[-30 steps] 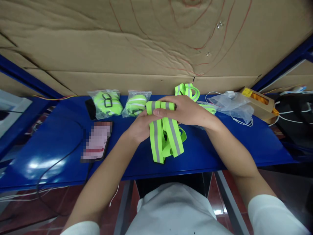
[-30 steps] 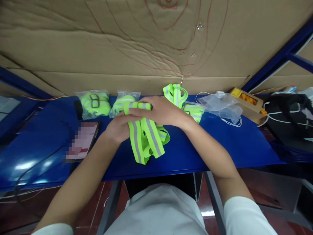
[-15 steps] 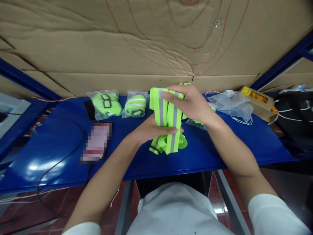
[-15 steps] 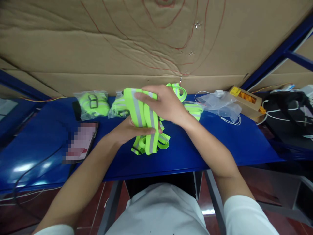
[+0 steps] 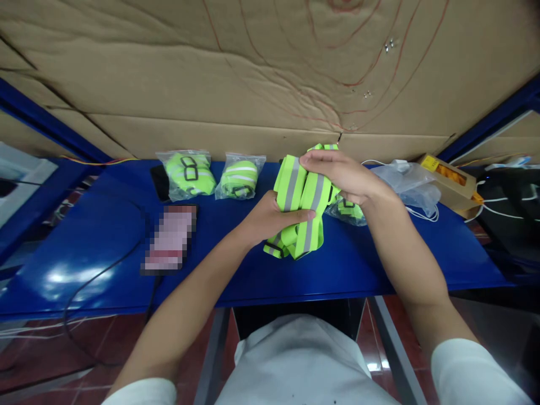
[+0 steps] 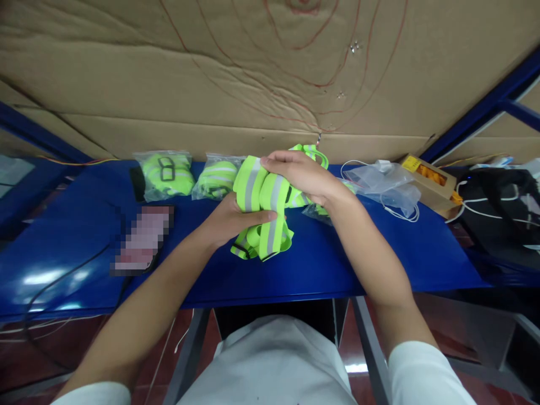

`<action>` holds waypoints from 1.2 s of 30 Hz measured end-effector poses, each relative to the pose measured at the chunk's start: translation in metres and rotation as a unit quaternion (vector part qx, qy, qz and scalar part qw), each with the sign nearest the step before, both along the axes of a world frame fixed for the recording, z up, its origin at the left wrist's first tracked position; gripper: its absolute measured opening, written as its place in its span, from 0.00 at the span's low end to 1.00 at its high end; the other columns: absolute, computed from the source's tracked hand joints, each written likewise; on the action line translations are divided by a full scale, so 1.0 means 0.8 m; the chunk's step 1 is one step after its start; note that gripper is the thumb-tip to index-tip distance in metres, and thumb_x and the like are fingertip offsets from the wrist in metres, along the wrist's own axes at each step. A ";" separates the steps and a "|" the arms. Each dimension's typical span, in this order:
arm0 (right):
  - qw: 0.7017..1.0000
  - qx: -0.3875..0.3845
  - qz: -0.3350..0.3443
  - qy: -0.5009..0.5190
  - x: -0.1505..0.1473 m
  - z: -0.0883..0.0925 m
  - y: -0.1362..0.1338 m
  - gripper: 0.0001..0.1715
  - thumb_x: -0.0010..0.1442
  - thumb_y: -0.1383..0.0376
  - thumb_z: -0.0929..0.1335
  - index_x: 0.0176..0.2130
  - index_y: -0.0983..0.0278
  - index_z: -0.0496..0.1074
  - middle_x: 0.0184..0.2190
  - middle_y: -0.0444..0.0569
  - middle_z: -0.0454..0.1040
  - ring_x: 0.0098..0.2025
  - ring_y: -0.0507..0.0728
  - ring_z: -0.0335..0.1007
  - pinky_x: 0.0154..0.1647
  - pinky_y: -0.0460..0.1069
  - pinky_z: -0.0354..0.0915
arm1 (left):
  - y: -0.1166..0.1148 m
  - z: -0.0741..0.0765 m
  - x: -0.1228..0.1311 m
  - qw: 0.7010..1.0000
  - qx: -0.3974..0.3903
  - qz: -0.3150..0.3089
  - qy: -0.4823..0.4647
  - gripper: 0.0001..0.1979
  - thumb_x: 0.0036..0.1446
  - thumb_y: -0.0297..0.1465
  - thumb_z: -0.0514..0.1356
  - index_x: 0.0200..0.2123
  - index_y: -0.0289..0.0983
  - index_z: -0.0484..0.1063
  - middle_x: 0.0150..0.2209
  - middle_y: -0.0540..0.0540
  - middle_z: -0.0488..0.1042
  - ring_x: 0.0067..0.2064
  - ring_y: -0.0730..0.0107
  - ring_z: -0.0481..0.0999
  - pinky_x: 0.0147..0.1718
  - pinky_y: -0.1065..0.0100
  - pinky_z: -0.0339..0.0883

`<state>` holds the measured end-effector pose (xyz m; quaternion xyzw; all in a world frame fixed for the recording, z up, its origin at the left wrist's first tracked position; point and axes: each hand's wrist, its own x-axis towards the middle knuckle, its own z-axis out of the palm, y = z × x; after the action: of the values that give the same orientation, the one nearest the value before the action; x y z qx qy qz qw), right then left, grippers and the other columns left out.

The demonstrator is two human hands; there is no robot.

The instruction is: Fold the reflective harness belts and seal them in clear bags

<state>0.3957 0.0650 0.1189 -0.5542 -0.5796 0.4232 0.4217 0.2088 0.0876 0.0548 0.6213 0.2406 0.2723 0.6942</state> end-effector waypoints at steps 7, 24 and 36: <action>0.995 -0.083 0.032 0.035 -0.010 -0.012 0.000 0.11 0.59 0.55 0.75 0.32 0.60 0.80 0.38 0.47 0.83 0.41 0.58 0.78 0.38 0.50 0.73 | 0.014 -0.005 0.003 0.931 0.305 0.187 -0.070 0.58 0.31 0.42 0.83 0.65 0.44 0.62 0.73 0.37 0.54 0.73 0.42 0.57 0.66 0.52 0.63; 0.926 0.283 -0.124 -0.216 -0.071 -0.061 -0.098 0.12 0.69 0.57 0.68 0.49 0.58 0.71 0.48 0.53 0.74 0.46 0.59 0.72 0.50 0.55 0.70 | 0.033 -0.008 0.003 0.899 0.171 0.397 -0.072 0.18 0.46 0.41 0.77 0.31 0.37 0.76 0.29 0.51 0.78 0.34 0.69 0.78 0.35 0.68 0.72; 0.942 0.030 -0.151 0.297 -0.036 -0.101 -0.063 0.20 0.55 0.52 0.78 0.40 0.60 0.74 0.37 0.42 0.75 0.36 0.50 0.69 0.37 0.44 0.67 | 0.034 -0.010 0.006 0.910 0.024 0.349 -0.221 0.22 0.44 0.44 0.77 0.39 0.38 0.81 0.38 0.48 0.83 0.38 0.64 0.83 0.40 0.66 0.79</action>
<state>0.3665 0.0146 0.0383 -0.4709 -0.3501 0.4825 0.6503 0.2135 0.1147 0.0470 0.4378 0.2760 0.6335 0.5752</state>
